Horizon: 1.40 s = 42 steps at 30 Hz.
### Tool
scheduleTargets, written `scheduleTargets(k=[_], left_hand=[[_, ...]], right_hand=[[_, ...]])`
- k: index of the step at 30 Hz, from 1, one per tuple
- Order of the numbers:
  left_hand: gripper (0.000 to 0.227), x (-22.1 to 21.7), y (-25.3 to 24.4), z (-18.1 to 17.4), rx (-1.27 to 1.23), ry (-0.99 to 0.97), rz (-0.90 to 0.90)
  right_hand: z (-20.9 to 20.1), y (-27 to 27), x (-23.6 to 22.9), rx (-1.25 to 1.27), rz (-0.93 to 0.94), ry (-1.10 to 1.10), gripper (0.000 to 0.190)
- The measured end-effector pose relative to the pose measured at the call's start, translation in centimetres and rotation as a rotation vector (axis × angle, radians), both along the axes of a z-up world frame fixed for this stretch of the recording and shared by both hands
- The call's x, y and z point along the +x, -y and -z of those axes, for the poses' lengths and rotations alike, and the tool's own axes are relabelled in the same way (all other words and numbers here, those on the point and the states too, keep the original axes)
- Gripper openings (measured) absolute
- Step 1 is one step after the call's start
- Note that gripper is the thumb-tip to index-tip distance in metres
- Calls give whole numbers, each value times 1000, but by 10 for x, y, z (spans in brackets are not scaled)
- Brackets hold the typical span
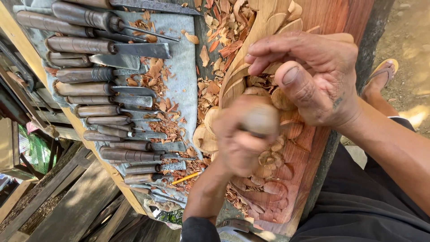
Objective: The person uses chisels and a hammer to carve an intricate floral pattern into a wooden panel.
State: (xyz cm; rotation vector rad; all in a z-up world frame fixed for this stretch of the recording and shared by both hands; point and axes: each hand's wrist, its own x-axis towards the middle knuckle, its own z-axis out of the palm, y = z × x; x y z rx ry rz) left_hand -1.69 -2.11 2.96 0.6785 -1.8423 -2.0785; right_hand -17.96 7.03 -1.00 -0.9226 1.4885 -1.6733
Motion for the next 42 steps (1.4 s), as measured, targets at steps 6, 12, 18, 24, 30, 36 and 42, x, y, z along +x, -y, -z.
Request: scheduleTargets(k=[6, 12, 18, 24, 30, 36, 42], left_hand=[[64, 22, -5, -4, 367, -206, -435], [69, 3, -14, 24, 183, -55, -410], [66, 7, -17, 33, 128, -123, -222], [58, 14, 2, 9, 180, 42, 104], [22, 51, 35, -67, 273, -341, -107], [27, 72, -18, -42, -194, -432, -144], [27, 80, -42, 0, -126, -543, 74]], right_hand=[[4, 3, 2, -31, 7, -30, 62], [0, -1, 2, 18, -4, -13, 65], [3, -2, -3, 19, -37, -97, 62], [0, 1, 0, -4, -4, -52, 61], [4, 4, 2, -53, 6, -57, 58], [-8, 7, 0, 7, 2, -86, 58], [-1, 15, 0, 14, 15, -58, 57]])
